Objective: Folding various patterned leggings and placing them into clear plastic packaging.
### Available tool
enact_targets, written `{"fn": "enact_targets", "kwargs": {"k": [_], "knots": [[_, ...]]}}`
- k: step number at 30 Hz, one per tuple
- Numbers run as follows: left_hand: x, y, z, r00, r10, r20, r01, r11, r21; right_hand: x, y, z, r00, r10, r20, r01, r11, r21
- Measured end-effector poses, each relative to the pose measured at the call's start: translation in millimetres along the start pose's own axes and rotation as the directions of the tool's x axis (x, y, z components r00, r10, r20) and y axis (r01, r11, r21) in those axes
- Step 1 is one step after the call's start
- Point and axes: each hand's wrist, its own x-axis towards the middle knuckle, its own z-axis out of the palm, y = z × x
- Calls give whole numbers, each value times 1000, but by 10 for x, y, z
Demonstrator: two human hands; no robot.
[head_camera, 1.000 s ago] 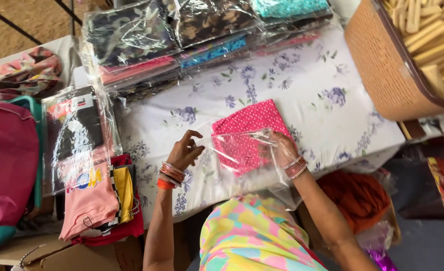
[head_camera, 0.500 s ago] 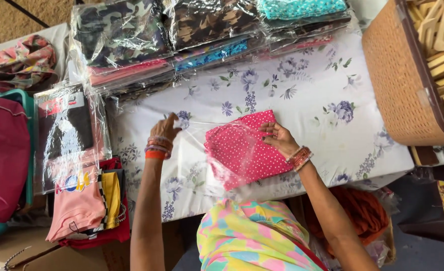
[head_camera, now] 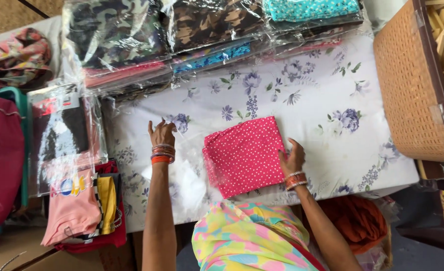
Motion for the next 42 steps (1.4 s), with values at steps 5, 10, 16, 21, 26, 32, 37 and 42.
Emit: {"fn": "enact_targets", "kwargs": {"k": [5, 10, 16, 21, 26, 32, 37, 42], "knots": [[-138, 32, 538, 653, 69, 754, -56, 997, -43, -502, 228, -314, 792, 521, 319, -598, 768, 229], [257, 781, 150, 552, 185, 813, -99, 983, -157, -1138, 469, 119, 723, 601, 340, -647, 418, 638], [303, 1350, -133, 399, 47, 916, 109, 989, -99, -1094, -110, 61, 391, 723, 570, -691, -178, 700], [-31, 1334, 141, 568, 41, 822, 171, 971, -167, -974, -386, 84, 454, 688, 566, -685, -137, 715], [-124, 1453, 123, 326, -21, 945, 431, 893, -129, -606, -135, 62, 931, 306, 199, -349, 592, 726], [-537, 2093, 43, 282, 397, 874, 788, 424, -447, 889, -359, -837, 837, 455, 303, -543, 755, 368], [-888, 2659, 363, 319, 394, 862, 716, 495, -492, 1141, 308, -821, 901, 414, 126, -433, 859, 274], [-690, 2779, 22, 275, 319, 907, 703, 577, -416, 362, 1452, -505, 835, 523, 171, -549, 814, 191]]}}
